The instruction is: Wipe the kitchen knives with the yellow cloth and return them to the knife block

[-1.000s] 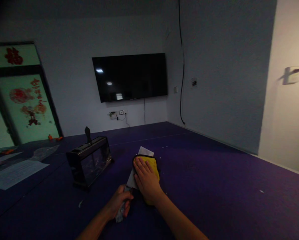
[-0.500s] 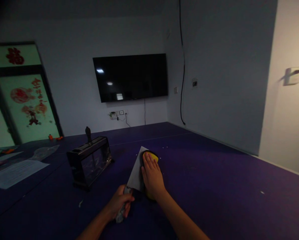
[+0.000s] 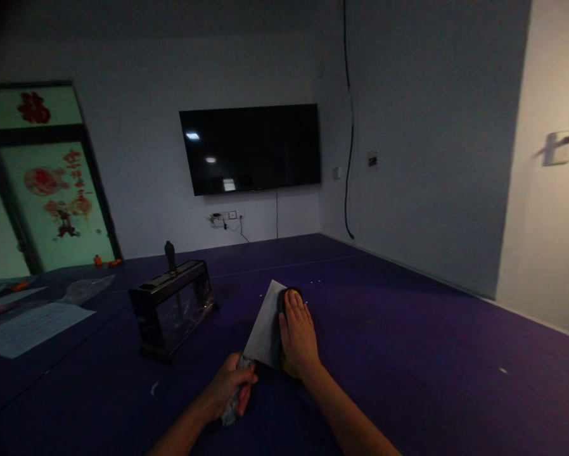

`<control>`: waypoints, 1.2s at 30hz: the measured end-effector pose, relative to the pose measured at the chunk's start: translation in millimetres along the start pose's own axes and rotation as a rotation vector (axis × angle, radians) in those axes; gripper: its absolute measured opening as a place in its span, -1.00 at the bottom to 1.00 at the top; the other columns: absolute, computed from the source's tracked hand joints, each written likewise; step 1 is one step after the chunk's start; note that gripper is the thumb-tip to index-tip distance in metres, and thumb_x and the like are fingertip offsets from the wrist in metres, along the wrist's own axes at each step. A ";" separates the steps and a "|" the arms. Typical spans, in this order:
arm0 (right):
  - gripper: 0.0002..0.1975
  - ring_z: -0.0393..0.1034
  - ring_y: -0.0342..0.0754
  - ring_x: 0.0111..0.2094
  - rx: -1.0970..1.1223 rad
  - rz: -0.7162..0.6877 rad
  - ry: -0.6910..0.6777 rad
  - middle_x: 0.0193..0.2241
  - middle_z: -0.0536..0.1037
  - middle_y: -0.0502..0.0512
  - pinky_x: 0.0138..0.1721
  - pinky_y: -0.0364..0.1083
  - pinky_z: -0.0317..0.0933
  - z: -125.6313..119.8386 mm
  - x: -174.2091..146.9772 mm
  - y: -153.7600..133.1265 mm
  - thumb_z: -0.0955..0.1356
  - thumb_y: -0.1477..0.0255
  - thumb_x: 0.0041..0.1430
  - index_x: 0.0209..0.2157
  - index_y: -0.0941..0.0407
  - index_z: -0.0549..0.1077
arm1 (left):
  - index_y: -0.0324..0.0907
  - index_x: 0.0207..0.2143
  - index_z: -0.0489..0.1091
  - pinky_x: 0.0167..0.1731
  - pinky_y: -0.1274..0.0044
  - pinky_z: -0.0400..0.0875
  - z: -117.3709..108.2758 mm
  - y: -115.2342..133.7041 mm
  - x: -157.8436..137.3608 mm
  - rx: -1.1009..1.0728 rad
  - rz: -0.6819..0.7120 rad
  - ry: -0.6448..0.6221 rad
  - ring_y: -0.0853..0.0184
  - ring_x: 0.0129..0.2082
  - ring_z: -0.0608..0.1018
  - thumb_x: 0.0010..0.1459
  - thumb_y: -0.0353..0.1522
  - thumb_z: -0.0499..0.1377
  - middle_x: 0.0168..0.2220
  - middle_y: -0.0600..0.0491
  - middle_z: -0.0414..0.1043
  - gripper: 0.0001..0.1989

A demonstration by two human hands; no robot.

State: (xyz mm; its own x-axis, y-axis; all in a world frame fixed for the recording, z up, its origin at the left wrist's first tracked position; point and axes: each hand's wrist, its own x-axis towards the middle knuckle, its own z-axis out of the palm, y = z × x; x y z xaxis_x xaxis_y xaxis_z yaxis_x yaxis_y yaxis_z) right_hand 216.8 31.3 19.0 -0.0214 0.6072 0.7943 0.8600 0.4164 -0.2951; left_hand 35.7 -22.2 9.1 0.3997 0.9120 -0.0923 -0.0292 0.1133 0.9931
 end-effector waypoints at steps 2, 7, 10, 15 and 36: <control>-0.51 -0.15 0.05 0.25 -0.011 -0.041 -0.009 0.23 0.06 0.24 0.17 0.15 -0.08 -2.1 0.7 -1.2 0.05 0.36 0.30 0.21 0.25 0.07 | -0.14 -0.50 0.13 -0.87 0.70 0.05 -0.1 -0.5 0.0 0.004 -0.009 -0.010 0.47 -0.91 0.20 -0.22 -0.34 0.09 -0.84 0.30 0.11 -0.83; -0.50 -0.20 0.02 0.26 -0.034 -0.162 -0.045 0.24 0.04 0.21 0.19 0.11 -0.10 -10.5 1.8 -11.3 0.08 0.41 0.28 0.23 0.26 0.02 | -0.14 -0.47 0.15 -0.87 0.70 0.05 -0.7 -1.0 0.0 0.024 -0.028 -0.025 0.45 -0.91 0.23 -0.21 -0.34 0.10 -0.84 0.29 0.11 -0.81; -0.47 -0.23 0.01 0.26 -0.036 -0.240 -0.056 0.25 0.01 0.14 0.20 0.12 -0.13 -16.3 3.3 -16.7 0.09 0.43 0.27 0.26 0.19 -0.07 | -0.15 -0.48 0.15 -0.88 0.69 0.05 -2.1 -2.7 0.8 0.047 -0.045 -0.038 0.43 -0.90 0.25 -0.22 -0.35 0.12 -0.85 0.27 0.13 -0.80; -0.46 -0.22 0.00 0.26 -0.047 -0.250 -0.041 0.26 -0.04 0.10 0.21 0.12 -0.13 -22.5 8.7 -14.9 0.08 0.43 0.27 0.27 0.12 -0.12 | -0.15 -0.44 0.14 -0.87 0.70 0.07 -4.3 -6.9 1.2 0.089 -0.060 -0.029 0.43 -0.90 0.26 -0.19 -0.36 0.14 -0.84 0.27 0.17 -0.77; -0.45 -0.21 0.00 0.26 -0.018 -0.291 -0.165 0.24 0.03 0.11 0.19 0.13 -0.09 -15.0 2.1 -22.1 0.10 0.48 0.24 0.26 0.15 -0.08 | -0.15 -0.47 0.16 -0.85 0.70 0.05 -3.6 -2.4 -1.6 0.020 -0.046 0.034 0.46 -0.90 0.23 -0.22 -0.31 0.15 -0.85 0.29 0.13 -0.77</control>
State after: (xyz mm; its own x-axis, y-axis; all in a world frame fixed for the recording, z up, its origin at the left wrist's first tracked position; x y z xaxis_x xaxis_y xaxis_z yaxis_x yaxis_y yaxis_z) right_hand 205.4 13.2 35.1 -0.3481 0.5667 0.7468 0.8148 0.5769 -0.0580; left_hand 31.8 -22.5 6.6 0.3686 0.9190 -0.1400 0.0068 0.1479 0.9890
